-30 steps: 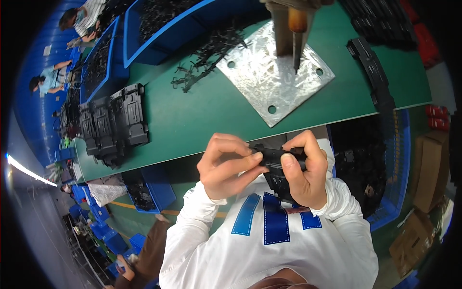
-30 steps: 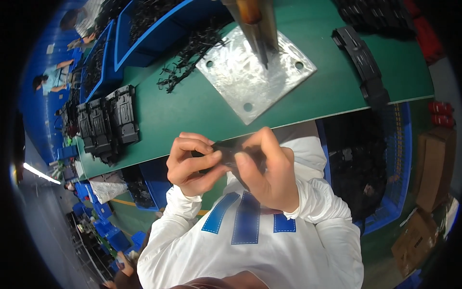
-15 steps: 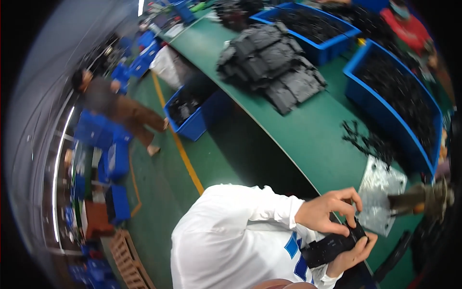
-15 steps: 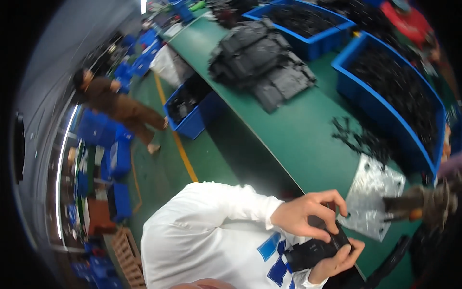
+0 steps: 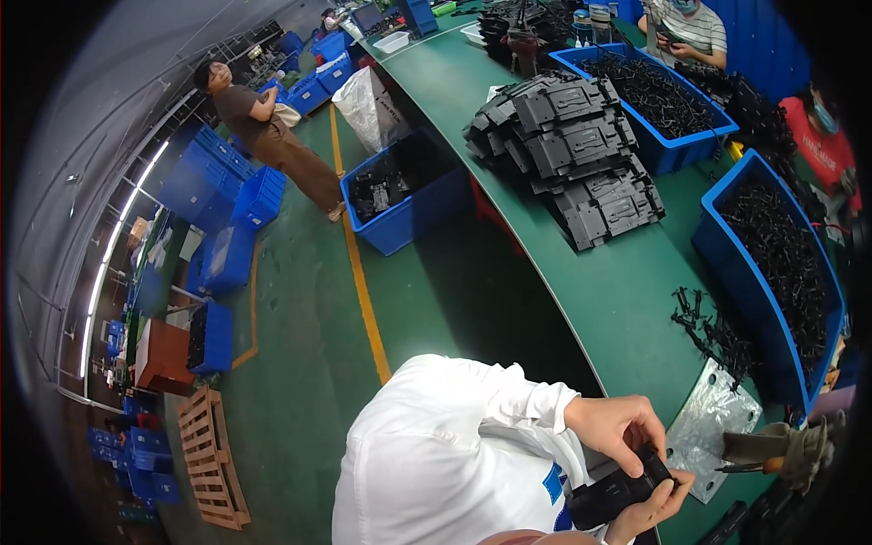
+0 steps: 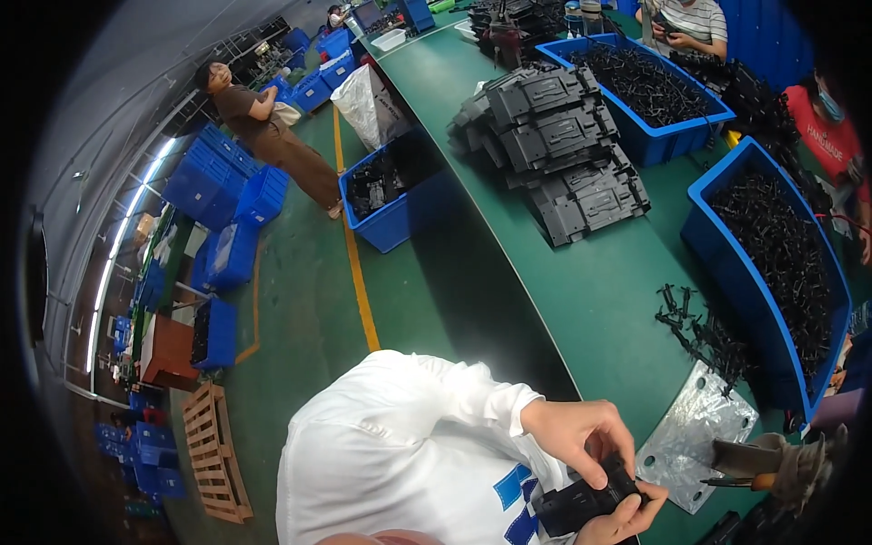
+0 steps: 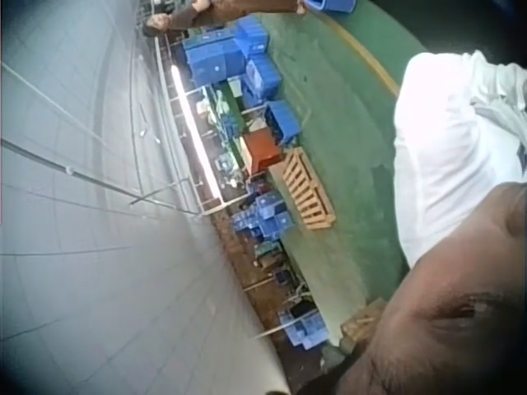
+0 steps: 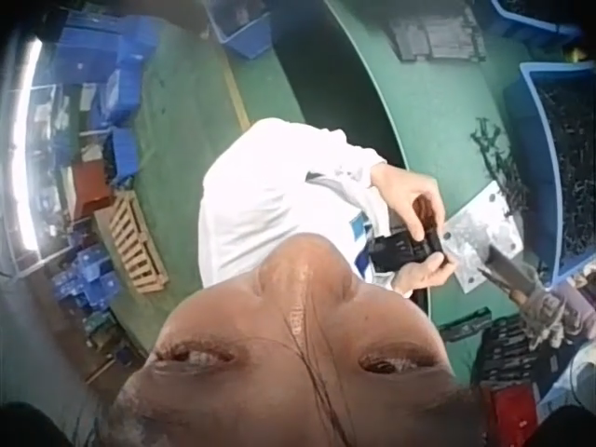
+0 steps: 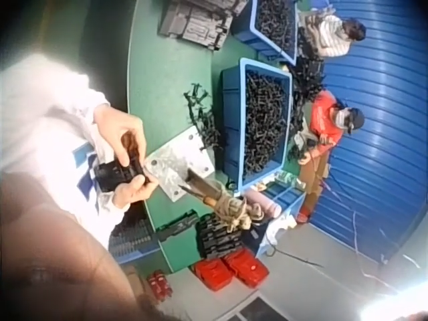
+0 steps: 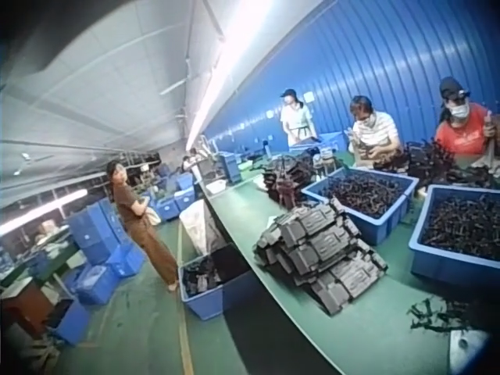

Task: Assemble internal components into a toy truck chassis using a powered screwdriver at a factory workstation.

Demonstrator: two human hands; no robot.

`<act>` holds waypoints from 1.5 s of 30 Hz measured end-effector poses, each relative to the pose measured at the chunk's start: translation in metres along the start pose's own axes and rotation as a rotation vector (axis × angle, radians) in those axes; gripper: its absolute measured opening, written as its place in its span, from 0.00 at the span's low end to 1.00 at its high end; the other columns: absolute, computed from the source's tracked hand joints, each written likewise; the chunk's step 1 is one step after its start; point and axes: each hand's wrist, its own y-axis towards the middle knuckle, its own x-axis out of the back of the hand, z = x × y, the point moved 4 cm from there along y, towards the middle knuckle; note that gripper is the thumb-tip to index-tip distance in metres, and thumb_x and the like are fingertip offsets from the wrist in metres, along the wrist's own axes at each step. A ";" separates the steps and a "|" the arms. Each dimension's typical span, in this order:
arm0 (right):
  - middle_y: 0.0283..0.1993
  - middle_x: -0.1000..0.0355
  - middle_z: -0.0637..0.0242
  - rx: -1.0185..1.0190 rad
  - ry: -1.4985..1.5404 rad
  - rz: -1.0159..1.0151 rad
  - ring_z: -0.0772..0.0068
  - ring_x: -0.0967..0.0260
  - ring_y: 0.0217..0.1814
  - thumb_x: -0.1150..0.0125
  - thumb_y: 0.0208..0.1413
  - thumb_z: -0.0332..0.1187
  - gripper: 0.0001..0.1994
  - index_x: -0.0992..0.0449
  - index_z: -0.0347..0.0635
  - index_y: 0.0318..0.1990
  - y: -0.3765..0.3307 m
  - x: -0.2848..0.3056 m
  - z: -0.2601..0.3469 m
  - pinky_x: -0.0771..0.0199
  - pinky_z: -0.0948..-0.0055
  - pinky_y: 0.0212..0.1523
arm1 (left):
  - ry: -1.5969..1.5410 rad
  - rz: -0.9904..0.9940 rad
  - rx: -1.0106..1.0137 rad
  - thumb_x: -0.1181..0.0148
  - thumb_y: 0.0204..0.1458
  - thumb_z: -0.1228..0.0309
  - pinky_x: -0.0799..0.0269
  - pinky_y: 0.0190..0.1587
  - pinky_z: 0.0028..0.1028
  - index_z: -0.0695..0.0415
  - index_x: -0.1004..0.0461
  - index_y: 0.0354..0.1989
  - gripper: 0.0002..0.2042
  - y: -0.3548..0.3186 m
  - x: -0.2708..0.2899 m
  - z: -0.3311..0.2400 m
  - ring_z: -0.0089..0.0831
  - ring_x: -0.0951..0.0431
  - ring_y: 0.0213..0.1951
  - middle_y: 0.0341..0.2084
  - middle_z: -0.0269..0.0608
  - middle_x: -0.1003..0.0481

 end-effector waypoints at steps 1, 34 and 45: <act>0.33 0.43 0.65 0.008 -0.005 0.002 0.73 0.43 0.36 0.53 0.63 0.45 0.17 0.38 0.37 0.35 0.002 0.000 0.001 0.39 0.73 0.40 | -0.018 -0.014 -0.034 0.33 0.47 0.76 0.22 0.35 0.23 0.67 0.23 0.43 0.15 0.002 -0.001 0.000 0.24 0.20 0.33 0.34 0.42 0.20; 0.61 0.39 0.44 0.364 -0.314 -0.223 0.52 0.29 0.51 0.33 0.52 0.34 0.25 0.32 0.37 0.56 -0.035 0.041 0.004 0.22 0.65 0.42 | 0.226 -0.181 0.172 0.35 0.48 0.83 0.25 0.49 0.28 0.69 0.25 0.47 0.16 0.016 -0.044 0.018 0.30 0.20 0.43 0.40 0.44 0.21; 0.63 0.39 0.50 0.510 -0.531 -0.268 0.35 0.36 0.58 0.27 0.39 0.25 0.27 0.25 0.47 0.52 -0.056 0.016 0.007 0.27 0.52 0.54 | 0.412 -0.261 0.100 0.34 0.46 0.80 0.24 0.44 0.25 0.67 0.22 0.44 0.15 0.017 -0.060 0.012 0.27 0.18 0.38 0.36 0.43 0.19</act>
